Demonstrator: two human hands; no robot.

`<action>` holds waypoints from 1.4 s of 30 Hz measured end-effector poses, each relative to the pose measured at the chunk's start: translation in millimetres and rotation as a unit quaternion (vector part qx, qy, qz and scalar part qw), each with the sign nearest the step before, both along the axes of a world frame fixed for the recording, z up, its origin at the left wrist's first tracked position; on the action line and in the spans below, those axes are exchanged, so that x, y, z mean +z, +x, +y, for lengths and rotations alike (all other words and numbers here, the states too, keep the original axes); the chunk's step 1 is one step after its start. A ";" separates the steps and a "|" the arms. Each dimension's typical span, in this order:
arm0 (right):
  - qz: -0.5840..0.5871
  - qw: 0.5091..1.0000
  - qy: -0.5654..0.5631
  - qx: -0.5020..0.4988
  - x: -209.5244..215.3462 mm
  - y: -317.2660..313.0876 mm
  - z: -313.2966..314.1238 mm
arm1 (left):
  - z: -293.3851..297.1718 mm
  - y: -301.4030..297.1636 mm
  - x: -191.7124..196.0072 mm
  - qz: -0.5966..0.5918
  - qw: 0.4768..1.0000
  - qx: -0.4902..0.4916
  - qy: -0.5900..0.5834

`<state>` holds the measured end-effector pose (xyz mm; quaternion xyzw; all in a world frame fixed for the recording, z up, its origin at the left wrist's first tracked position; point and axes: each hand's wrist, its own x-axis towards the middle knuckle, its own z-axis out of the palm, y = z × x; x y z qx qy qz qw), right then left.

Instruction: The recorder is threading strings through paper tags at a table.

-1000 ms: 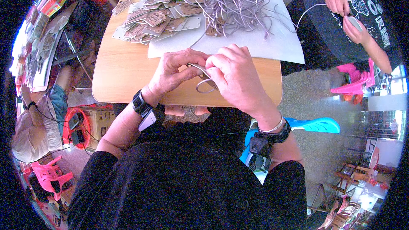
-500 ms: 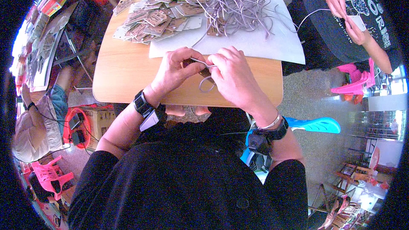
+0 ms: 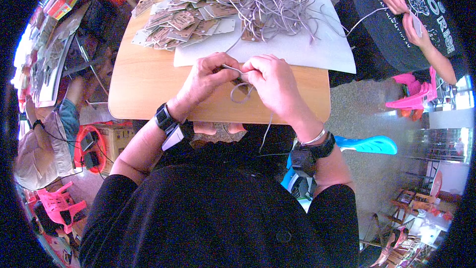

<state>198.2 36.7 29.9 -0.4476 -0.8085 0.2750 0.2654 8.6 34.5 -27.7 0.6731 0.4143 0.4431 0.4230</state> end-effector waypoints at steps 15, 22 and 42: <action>0.184 0.918 -0.349 0.042 -3.5 11.1 23.6 | -0.9 -0.4 8.3 -0.119 0.972 -0.044 -0.196; 0.156 0.942 -0.297 0.022 -13.0 6.4 23.2 | -1.3 0.6 11.4 -0.073 0.983 -0.029 -0.166; 0.180 0.960 -0.214 0.007 -21.2 -2.0 13.5 | 0.3 -0.4 9.4 -0.047 0.986 0.030 -0.157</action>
